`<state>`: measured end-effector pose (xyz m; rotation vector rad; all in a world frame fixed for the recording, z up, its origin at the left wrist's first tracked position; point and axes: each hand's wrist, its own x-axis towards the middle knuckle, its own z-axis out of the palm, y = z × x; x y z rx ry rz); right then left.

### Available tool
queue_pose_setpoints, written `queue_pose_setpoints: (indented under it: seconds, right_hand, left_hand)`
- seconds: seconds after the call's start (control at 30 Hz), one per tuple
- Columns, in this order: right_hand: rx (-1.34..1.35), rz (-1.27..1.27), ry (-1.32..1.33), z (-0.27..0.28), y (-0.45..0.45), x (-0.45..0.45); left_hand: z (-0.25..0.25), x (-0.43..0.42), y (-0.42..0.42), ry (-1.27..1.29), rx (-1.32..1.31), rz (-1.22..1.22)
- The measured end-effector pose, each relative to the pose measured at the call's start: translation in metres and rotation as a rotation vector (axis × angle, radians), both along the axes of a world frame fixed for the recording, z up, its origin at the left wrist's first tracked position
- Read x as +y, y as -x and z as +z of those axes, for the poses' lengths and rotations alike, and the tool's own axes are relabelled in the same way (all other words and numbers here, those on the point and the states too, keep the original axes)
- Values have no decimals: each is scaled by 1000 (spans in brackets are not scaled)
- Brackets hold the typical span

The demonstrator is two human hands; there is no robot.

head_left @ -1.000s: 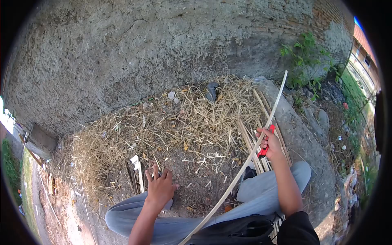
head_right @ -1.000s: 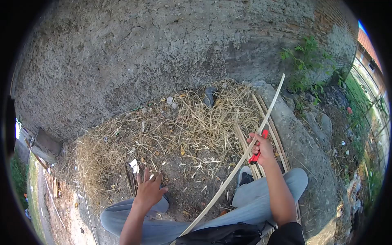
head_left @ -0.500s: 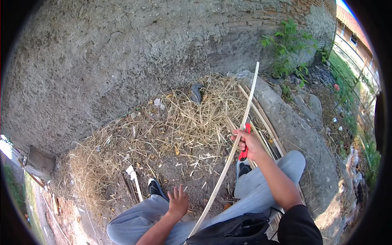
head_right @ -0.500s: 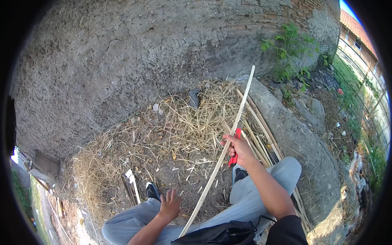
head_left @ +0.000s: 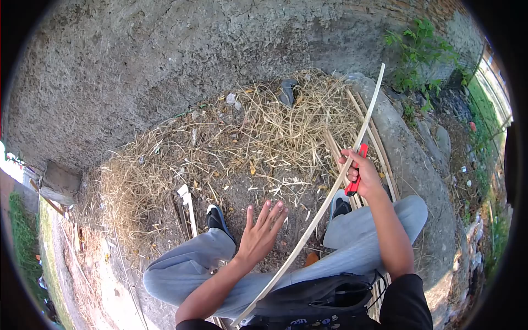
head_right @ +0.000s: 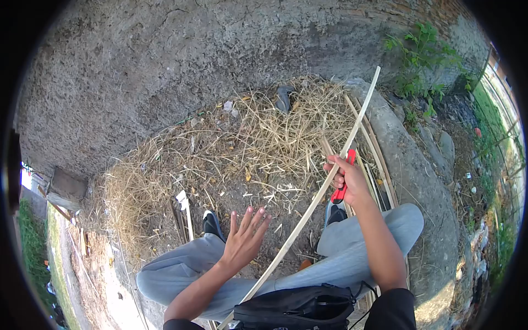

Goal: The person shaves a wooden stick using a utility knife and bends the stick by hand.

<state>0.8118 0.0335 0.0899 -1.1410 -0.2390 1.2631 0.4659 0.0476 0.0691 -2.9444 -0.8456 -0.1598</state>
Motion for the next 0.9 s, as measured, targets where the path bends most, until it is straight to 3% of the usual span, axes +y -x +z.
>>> queue_pose_setpoints:
  seconds: [0.77,0.87,0.9]
  right_hand:
    - [-30,18,9,-8,-1,3]
    - [-40,0,24,-5,4,3]
    - [-37,10,23,-5,4,3]
  left_hand:
    - [-14,8,6,147,-19,20]
    - [-19,8,8,190,-129,6]
    - [-21,9,10,360,-23,54]
